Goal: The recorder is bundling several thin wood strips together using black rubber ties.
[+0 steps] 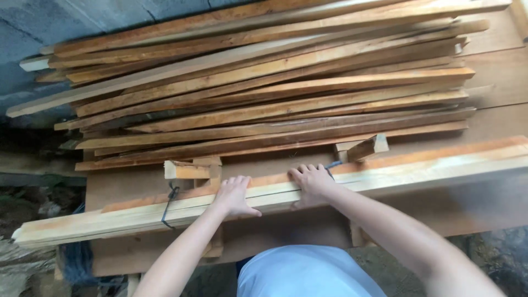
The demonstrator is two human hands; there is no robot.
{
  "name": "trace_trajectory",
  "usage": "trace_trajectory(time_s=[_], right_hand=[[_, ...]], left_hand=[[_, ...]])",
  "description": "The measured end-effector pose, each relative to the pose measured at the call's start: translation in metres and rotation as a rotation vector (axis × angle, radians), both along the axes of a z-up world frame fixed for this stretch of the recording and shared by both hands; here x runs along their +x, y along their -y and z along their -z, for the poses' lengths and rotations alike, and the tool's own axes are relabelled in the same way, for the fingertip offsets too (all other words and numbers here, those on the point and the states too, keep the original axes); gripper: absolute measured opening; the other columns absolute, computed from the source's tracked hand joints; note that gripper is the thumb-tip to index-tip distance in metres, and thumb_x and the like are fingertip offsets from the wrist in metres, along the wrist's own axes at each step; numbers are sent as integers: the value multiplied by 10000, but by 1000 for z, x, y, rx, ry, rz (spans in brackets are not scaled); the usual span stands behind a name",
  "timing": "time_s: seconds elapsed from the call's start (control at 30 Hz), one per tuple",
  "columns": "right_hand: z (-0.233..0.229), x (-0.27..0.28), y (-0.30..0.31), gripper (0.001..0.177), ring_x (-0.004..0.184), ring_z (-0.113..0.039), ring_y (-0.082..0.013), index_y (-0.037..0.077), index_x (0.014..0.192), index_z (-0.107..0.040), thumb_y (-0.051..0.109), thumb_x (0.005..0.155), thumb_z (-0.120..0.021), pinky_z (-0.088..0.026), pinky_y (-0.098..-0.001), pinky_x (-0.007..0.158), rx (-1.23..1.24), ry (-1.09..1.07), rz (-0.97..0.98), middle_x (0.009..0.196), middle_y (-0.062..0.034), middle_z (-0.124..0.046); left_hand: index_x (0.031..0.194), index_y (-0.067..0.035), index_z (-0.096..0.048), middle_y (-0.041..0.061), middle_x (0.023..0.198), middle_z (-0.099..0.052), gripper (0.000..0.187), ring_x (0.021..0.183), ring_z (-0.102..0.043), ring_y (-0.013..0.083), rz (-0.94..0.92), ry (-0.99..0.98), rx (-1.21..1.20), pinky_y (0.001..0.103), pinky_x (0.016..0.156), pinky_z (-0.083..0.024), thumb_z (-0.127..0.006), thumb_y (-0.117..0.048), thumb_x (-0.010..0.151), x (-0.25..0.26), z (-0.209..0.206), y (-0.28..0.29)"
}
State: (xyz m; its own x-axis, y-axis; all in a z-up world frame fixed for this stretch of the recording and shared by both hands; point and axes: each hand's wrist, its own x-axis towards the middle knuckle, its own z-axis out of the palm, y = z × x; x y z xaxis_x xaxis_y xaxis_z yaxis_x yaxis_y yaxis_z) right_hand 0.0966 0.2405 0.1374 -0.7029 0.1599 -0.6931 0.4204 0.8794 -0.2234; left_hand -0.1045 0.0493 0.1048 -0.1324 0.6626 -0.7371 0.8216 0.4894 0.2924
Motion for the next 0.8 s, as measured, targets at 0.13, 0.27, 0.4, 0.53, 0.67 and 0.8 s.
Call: trace_trajectory(time_s=[0.13, 0.27, 0.4, 0.53, 0.67, 0.8], right_hand=[[13, 8, 13, 1107, 1374, -478, -317, 178, 1540, -351, 730, 665, -746, -371, -491, 1082, 96, -64, 8, 1441, -91, -513], [33, 19, 28, 1117, 1382, -445, -310, 171, 1539, -347, 652, 636, -796, -334, -516, 1105, 196, -180, 47, 1439, -102, -506], [52, 22, 30, 1178, 1358, -463, -289, 193, 1549, -366, 639, 573, -851, -336, -546, 1127, 305, -288, 51, 1419, -82, -531], [59, 26, 31, 1221, 1401, -411, -282, 206, 1557, -337, 693, 554, -833, -279, -563, 1175, 298, -272, 61, 1461, -72, -481], [48, 27, 34, 1229, 1487, -301, -296, 192, 1598, -297, 690, 607, -827, -153, -595, 1237, 247, -283, 115, 1569, -77, -386], [23, 32, 48, 1196, 1578, -124, -362, 112, 1614, -296, 710, 708, -800, -89, -622, 1253, 133, -261, 246, 1707, -132, -193]], left_hand=[[1486, -117, -408, 77, 1441, -515, 1149, 1346, -489, 301, 99, -215, 214, 457, 1119, -379, -848, -660, 574, 6, 38, 13], [1494, -76, -422, 123, 1443, -502, 1180, 1336, -463, 336, 169, -351, 359, 504, 1137, -340, -870, -652, 567, 10, 60, 23], [1502, -91, -409, 111, 1451, -481, 1222, 1330, -453, 322, 156, -426, 454, 527, 1171, -311, -888, -668, 536, 11, 70, 27], [1534, -86, -371, 118, 1487, -451, 1275, 1374, -408, 330, 117, -383, 460, 542, 1196, -267, -911, -629, 514, 13, 75, 33], [1572, -89, -299, 117, 1564, -361, 1338, 1440, -327, 341, 79, -364, 464, 575, 1233, -195, -922, -629, 518, 15, 78, 33], [1593, -76, -250, 130, 1638, -279, 1403, 1499, -251, 370, 50, -324, 411, 609, 1256, -119, -900, -703, 520, 18, 79, 35]])
